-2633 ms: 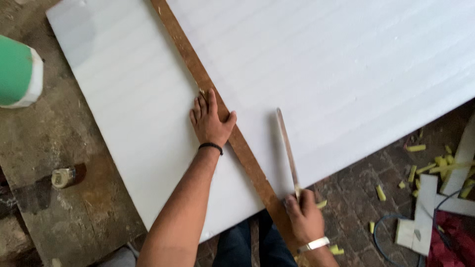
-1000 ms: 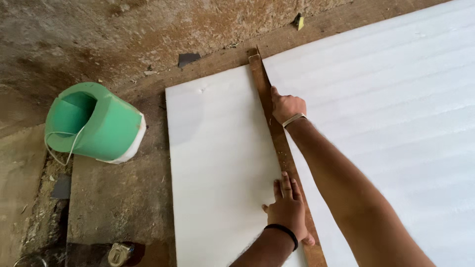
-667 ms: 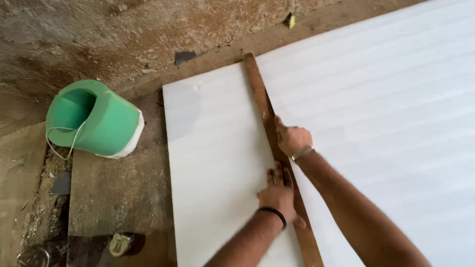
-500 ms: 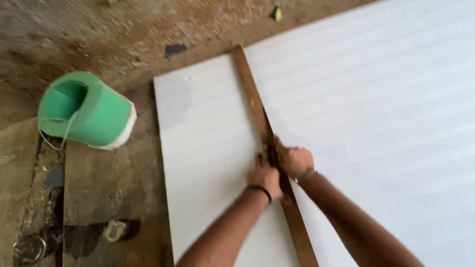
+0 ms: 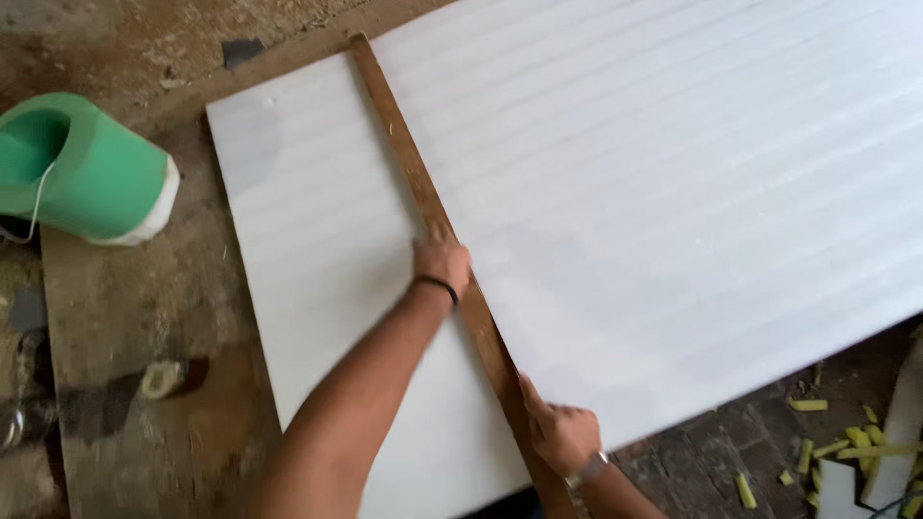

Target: The person measures and marks a large white foam sheet using a tape measure and a metal straightedge, then cuts the sheet into multiple strips using a long knife guided by a wooden straightedge. The cut pieces are stacked on the workbench.

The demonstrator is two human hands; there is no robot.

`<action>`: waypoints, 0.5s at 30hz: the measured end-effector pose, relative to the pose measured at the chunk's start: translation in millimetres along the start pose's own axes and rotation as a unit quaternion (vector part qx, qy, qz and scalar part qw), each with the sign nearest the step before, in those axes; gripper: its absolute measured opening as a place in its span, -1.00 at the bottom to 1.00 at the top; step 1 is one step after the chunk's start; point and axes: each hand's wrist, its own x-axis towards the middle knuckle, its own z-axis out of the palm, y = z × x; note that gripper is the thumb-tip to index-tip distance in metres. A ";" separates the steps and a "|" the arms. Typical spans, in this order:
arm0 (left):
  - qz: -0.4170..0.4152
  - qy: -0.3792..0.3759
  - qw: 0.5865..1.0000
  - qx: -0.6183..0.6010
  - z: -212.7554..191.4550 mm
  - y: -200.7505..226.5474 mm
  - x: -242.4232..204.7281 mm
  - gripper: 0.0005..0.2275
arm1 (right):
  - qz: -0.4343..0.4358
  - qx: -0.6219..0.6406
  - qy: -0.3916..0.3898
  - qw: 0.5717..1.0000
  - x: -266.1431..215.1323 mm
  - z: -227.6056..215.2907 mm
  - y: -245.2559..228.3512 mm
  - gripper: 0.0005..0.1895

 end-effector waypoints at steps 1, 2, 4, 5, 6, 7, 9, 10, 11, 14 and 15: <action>0.011 -0.007 1.000 0.013 10.9 15.3 -20.3 0.23 | -0.015 -0.022 0.035 0.999 4.1 -0.3 1.9 -0.32; 0.020 -0.020 0.999 0.025 29.8 28.8 -46.9 0.19 | -0.029 -0.041 0.064 0.997 -0.1 1.8 -0.5 -0.36; 0.030 -0.034 0.998 0.036 61.4 47.9 -89.7 0.12 | 0.004 -0.041 0.007 0.999 1.3 4.3 -4.4 -0.39; 0.027 -0.034 0.999 0.028 70.8 52.5 -102.1 0.08 | 0.020 -0.041 -0.019 0.999 6.0 3.8 -5.3 -0.41; 0.025 -0.034 0.999 0.020 78.3 55.7 -111.9 0.17 | -0.014 -0.031 0.036 0.999 6.1 3.4 -5.5 -0.41; 0.015 -0.035 0.999 0.021 81.2 56.5 -115.2 0.21 | -0.047 -0.020 0.091 0.995 5.6 3.4 -4.5 -0.41; 0.007 -0.043 0.999 0.019 82.3 62.2 -116.2 0.29 | -0.080 -0.016 0.123 0.989 -18.4 2.3 4.8 -0.36; 0.006 -0.047 0.999 0.005 81.7 60.5 -115.3 0.30 | -0.086 -0.016 0.106 0.990 -31.6 5.6 8.1 -0.29; 0.005 -0.052 0.999 -0.008 81.1 59.0 -115.3 0.31 | -0.092 -0.016 0.090 0.992 -47.2 10.4 11.9 -0.23; 0.004 -0.067 0.998 -0.007 75.0 59.8 -118.0 0.34 | -0.022 -0.093 -0.069 0.993 -143.6 21.2 30.1 -0.17; 0.002 -0.070 0.998 0.000 73.2 58.9 -119.3 0.35 | 0.003 -0.104 -0.112 0.988 -183.6 25.7 35.0 -0.12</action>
